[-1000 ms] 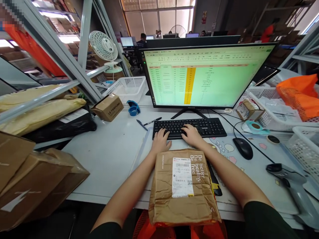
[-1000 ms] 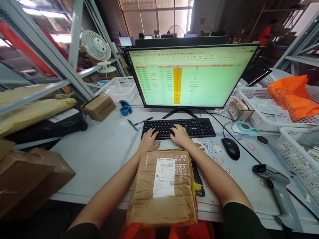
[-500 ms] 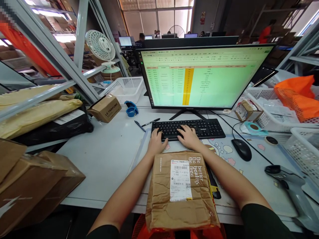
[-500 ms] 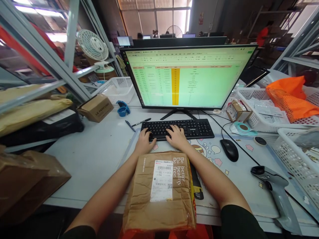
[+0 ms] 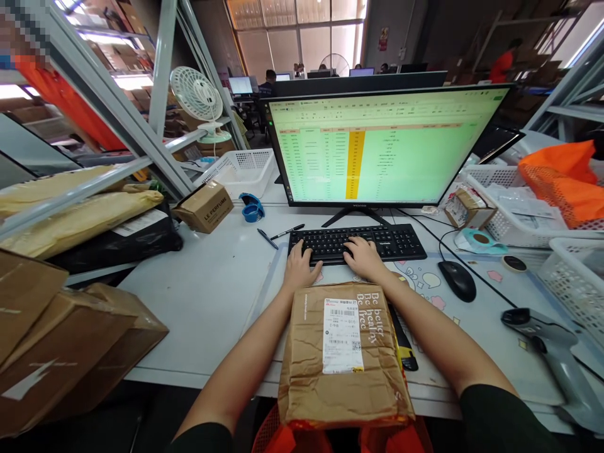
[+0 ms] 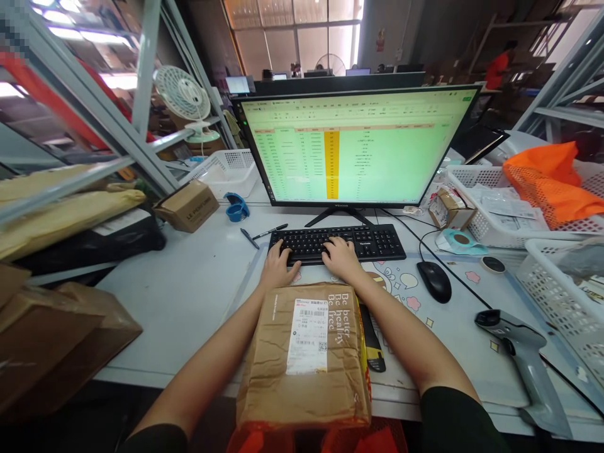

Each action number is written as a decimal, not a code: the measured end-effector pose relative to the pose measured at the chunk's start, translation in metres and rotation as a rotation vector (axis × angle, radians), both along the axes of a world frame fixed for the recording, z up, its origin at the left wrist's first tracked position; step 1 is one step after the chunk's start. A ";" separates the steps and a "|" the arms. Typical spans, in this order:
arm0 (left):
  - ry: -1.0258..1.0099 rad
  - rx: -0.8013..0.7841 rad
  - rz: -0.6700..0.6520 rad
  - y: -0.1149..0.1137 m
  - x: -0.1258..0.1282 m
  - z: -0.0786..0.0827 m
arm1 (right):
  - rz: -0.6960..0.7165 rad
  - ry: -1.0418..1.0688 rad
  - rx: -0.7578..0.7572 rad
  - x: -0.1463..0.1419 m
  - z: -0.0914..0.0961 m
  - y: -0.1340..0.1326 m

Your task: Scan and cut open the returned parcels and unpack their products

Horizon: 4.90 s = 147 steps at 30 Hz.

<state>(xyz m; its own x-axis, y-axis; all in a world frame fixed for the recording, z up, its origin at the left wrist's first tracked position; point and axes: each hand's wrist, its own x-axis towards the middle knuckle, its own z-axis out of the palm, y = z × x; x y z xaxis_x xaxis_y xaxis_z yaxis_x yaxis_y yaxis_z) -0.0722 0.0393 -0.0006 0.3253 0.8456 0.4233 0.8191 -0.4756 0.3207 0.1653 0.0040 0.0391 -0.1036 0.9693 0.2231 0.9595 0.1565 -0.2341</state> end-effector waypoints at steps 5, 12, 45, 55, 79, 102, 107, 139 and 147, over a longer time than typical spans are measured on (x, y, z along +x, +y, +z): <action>-0.027 0.006 -0.003 0.001 0.000 -0.001 | -0.067 -0.020 0.012 -0.001 0.003 -0.003; -0.027 -0.008 0.003 0.001 -0.001 0.001 | -0.232 -0.047 0.006 -0.002 0.012 -0.007; -0.015 -0.102 0.004 0.004 0.001 0.006 | -0.413 0.078 0.076 0.110 0.016 -0.032; -0.016 -0.124 0.002 0.002 0.000 0.008 | -0.401 0.052 0.224 0.115 -0.031 -0.055; -0.063 -0.175 -0.032 0.009 -0.003 0.000 | -0.480 0.016 0.113 0.124 -0.035 -0.053; -0.058 -0.182 -0.033 0.008 -0.004 0.001 | -0.478 0.057 0.181 0.124 -0.035 -0.054; -0.055 -0.182 -0.033 0.007 -0.004 0.002 | -0.482 0.082 0.158 0.124 -0.033 -0.054; -0.070 -0.178 -0.035 0.007 -0.005 0.003 | -0.394 0.097 0.122 0.122 -0.032 -0.051; -0.085 -0.181 -0.025 0.007 -0.001 0.003 | -0.417 -0.005 0.102 0.120 -0.033 -0.042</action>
